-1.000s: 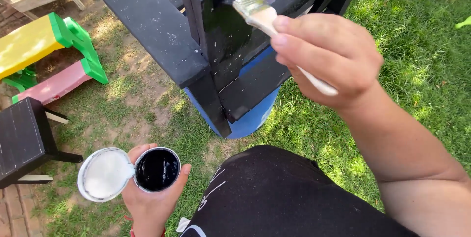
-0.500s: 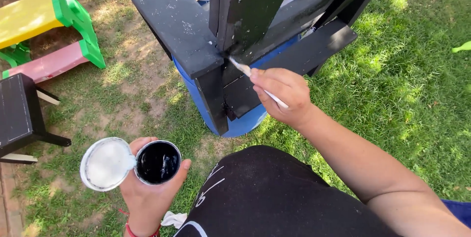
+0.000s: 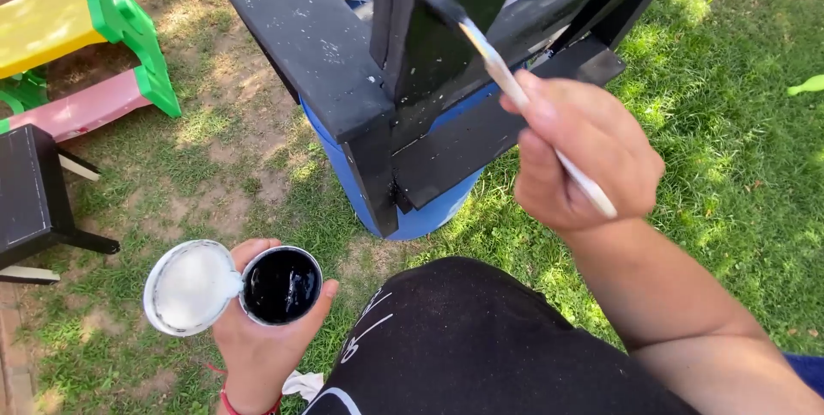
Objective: Painting a wooden chair with black paint using a paintbrush outdoors.
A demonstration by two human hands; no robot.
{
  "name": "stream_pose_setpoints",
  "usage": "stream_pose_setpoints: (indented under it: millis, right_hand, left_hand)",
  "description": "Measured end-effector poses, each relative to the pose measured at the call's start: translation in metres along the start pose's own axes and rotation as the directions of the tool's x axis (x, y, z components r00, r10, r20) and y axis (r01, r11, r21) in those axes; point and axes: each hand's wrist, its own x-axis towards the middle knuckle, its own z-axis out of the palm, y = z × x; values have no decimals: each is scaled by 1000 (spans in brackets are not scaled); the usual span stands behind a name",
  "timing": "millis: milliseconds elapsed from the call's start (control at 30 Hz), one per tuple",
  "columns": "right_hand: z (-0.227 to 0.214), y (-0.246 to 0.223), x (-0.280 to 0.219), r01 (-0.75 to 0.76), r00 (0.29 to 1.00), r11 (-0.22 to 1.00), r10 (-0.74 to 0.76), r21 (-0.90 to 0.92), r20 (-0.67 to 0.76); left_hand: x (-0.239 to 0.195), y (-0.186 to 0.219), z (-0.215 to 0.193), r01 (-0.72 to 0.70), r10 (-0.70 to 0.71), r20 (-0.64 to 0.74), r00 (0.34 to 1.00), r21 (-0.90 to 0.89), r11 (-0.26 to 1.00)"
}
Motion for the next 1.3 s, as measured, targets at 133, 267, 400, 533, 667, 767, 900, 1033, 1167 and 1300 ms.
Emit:
stream_pose_setpoints:
  millis: [133,267,400,533,667,767,900,1033,1167,1300]
  right_hand:
    - [18,-3,-52,-127,990,988,121,86,68]
    - [23,-12,-90,-241,940,970,230,12,254]
    - [10,-26,-71,-404,904,915,402,-18,148]
    - [16,-12,-38,-230,956,972,234,47,-177]
    - [38,-2,-60,-202,975,979,200,-7,-101]
    - [39,-3,-98,-233,969,972,236,-41,78]
    - [28,-18,-110,-456,809,889,435,-46,395]
    - [24,-6,-65,-440,862,889,379,127,337]
    - [18,2,-23,-255,967,951,250,175,50]
    - [29,-5,-51,-91,982,973,123,212,-143]
  left_hand:
    - [0,-2,0,40,-40,-2,999,30,999]
    - [1,2,3,46,-46,6,999,8,999]
    - [4,3,1,33,-33,13,999,28,999]
    - [5,-1,1,-9,9,18,1000,46,999]
    - [5,5,3,33,-33,42,999,-6,999]
    - [5,2,3,44,-44,34,998,8,999]
    - [1,-9,-1,82,-82,13,997,7,997]
    - [3,-14,-1,149,-149,6,989,20,989]
    - [1,-14,-3,15,-16,28,999,37,999]
    - [5,-11,-4,-8,8,11,1000,22,1000]
